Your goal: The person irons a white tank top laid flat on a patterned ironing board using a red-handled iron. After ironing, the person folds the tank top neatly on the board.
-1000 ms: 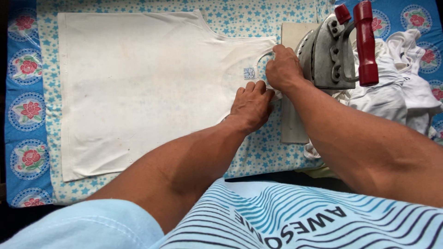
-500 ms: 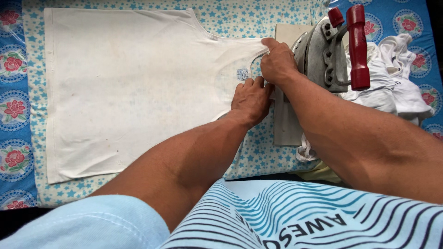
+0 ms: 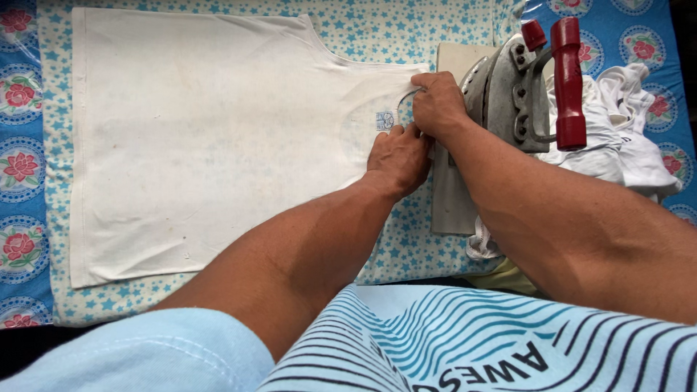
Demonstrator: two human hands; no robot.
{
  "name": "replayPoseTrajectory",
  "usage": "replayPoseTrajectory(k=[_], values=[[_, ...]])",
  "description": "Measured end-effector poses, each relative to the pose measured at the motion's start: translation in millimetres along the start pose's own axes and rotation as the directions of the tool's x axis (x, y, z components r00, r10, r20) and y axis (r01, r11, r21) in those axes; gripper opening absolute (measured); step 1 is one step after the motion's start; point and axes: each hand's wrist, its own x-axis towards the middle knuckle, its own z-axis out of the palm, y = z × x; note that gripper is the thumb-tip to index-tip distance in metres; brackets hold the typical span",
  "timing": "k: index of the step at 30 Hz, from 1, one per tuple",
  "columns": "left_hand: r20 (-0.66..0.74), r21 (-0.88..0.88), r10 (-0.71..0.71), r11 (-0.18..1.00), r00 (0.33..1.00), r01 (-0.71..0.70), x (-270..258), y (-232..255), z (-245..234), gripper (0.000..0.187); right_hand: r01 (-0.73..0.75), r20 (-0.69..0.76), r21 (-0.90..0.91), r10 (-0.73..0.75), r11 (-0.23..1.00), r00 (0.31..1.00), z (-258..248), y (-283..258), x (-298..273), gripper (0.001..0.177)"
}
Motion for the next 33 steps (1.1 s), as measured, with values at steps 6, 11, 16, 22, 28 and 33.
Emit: replayPoseTrajectory(k=[6, 11, 16, 22, 28, 33], values=[[0.004, -0.007, -0.016, 1.000, 1.000, 0.016, 5.3, -1.4, 6.8, 0.030, 0.006, 0.002, -0.037, -0.006, 0.999, 1.000, 1.5, 12.6, 3.8, 0.037], [0.034, -0.025, -0.043, 0.999, 0.998, 0.044, 5.7, -0.7, -1.3, 0.025, 0.025, 0.022, -0.022, -0.025, 0.999, 0.999, -3.8, 8.7, 0.3, 0.038], [0.012, -0.145, 0.028, 0.989, 1.000, -0.026, -14.0, -7.5, -16.1, 0.039, 0.004, 0.038, -0.009, -0.003, 1.000, 0.999, -17.5, -4.7, -20.2, 0.042], [-0.091, -0.156, 0.117, 0.979, 0.989, -0.130, -100.2, -39.8, -21.6, 0.050, 0.255, 0.053, -0.224, -0.249, 0.941, 0.967, -4.3, -1.4, -65.6, 0.044], [-0.056, -0.130, 0.059, 0.989, 0.997, -0.066, -160.8, -64.6, -35.3, 0.061, 0.311, 0.077, -0.347, -0.303, 0.885, 0.950, 6.8, -17.4, -112.5, 0.046], [-0.102, -0.178, 0.062, 0.981, 0.993, -0.080, -190.1, -72.9, -47.2, 0.068, 0.439, 0.148, -0.292, -0.413, 0.850, 0.898, 20.9, -35.7, -134.4, 0.041]])
